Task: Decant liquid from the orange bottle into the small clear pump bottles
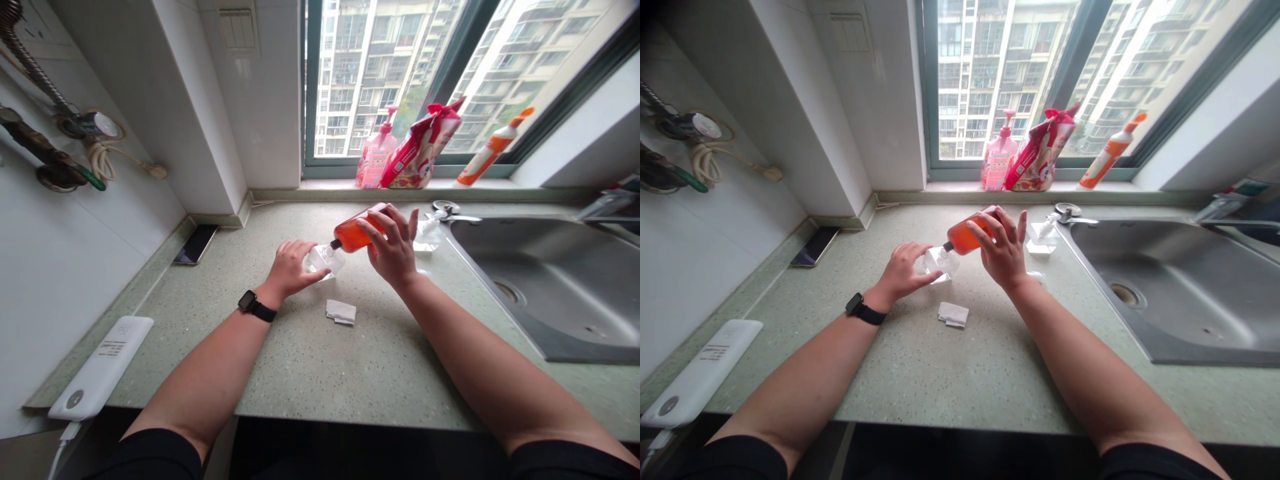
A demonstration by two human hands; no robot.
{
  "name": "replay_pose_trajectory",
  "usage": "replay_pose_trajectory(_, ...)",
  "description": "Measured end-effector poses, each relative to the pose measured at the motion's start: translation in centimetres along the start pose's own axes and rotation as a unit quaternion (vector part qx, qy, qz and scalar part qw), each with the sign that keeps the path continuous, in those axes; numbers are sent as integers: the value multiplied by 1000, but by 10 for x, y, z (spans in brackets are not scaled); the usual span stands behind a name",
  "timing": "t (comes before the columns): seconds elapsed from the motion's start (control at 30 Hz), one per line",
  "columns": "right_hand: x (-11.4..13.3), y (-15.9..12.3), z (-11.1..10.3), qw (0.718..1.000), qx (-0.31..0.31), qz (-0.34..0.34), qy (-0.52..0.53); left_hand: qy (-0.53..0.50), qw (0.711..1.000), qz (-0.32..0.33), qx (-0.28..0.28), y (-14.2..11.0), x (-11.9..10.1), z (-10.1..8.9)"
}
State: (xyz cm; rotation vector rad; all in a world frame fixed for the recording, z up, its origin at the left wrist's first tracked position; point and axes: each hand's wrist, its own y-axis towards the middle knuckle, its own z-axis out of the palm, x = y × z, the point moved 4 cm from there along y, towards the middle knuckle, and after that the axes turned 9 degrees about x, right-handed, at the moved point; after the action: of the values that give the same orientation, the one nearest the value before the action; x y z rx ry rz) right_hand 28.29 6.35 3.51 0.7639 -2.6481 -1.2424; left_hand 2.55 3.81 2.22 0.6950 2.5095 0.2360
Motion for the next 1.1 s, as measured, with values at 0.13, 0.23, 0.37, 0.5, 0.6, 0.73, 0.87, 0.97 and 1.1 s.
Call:
replay_pose_trajectory(0.13,-1,0,0,1000,3,-3,-2,-2,1000,-1,0,0,0,0)
replay_pose_trajectory(0.23,0,1,-1,1000,-1,-8,-9,-4,1000,0,-1,0,0,0)
replay_pose_trajectory(0.37,1,2,-3,1000,-13,-19,-4,-6,1000,1,5,0,0,0)
replay_pose_trajectory(0.5,-2,3,-2,1000,2,-13,8,-5,1000,2,3,0,0,-1)
replay_pose_trajectory(0.6,-3,3,-2,1000,7,-15,6,-4,1000,3,2,0,0,-1)
replay_pose_trajectory(0.73,-1,5,-7,999,-9,-33,-8,-8,1000,5,4,-1,0,-1)
replay_pose_trajectory(0.87,0,7,-11,998,-14,-52,-16,-10,1000,6,6,-1,-1,-1)
replay_pose_trajectory(0.97,0,9,-12,998,-12,-60,-15,-8,1000,4,3,-1,0,-1)
replay_pose_trajectory(1.1,-1,11,-13,998,-7,-61,-4,-6,1000,2,0,0,0,-1)
